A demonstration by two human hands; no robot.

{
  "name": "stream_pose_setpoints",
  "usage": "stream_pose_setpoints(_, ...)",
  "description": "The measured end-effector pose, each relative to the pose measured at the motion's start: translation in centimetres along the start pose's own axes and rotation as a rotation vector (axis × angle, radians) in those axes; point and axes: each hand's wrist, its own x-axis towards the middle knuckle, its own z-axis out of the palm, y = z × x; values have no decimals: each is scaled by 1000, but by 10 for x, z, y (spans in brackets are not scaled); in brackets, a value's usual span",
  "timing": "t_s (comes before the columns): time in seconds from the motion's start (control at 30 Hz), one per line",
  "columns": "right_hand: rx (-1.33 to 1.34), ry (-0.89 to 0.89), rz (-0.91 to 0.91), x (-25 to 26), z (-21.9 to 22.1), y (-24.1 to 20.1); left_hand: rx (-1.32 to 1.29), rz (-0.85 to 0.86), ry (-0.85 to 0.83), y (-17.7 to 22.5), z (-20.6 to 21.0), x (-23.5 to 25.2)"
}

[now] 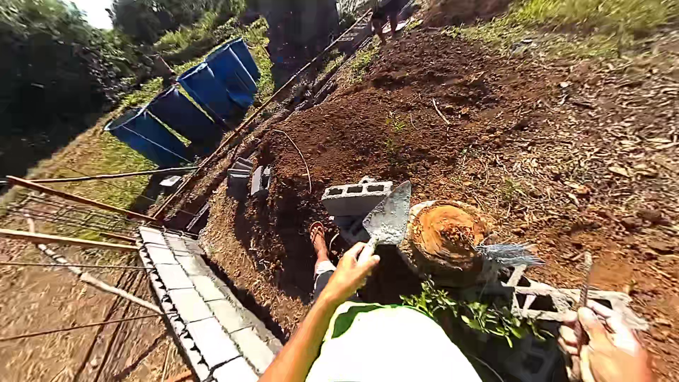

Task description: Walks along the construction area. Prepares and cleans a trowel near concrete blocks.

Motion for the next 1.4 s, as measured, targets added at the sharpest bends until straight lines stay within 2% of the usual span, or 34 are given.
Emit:
stream_pose_setpoints(0.07, 26, 114, -22, -24, 9, 7, 89, 14, -129, -4, 4, 26)
stream_pose_setpoints(0.13, -77, 122, -81, -33, 26, 10, 179, 27, -217, -15, 5, 52)
stream_pose_setpoints(0.27, -516, 109, -112, -30, 77, 8, 326, 8, -360, -25, 4, 95)
stream_pose_setpoints(0.37, -882, -51, -60, -11, 115, -2, 377, -18, -434, -33, 7, 120)
stream_pose_setpoints(0.47, -1142, -227, -116, 13, 150, -1, 421, -8, -497, -54, 14, 136)
stream_pose_setpoints(0.63, -1377, -311, -192, 39, 189, -8, 426, -36, -576, -79, 32, 142)
stream_pose_setpoints(0.77, -1553, -286, -130, 69, 201, -33, 534, -2, -589, -99, 36, 160)
stream_pose_setpoints(0.93, -1768, -307, -168, 79, 210, -53, 645, 45, -548, -107, 38, 165)
stream_pose_setpoints(1.13, -1815, -505, -216, 52, 243, 6, 698, 22, -536, -106, 39, 167)
stream_pose_setpoints(1.23, -1831, -530, -206, 61, 233, -15, 691, 16, -526, -107, 39, 166)
stream_pose_setpoints(1.33, -1911, -481, -175, 67, 207, -53, 692, 38, -534, -108, 37, 171)
stream_pose_setpoints(1.4, -1938, -466, -172, 70, 204, -57, 694, 34, -539, -108, 39, 172)
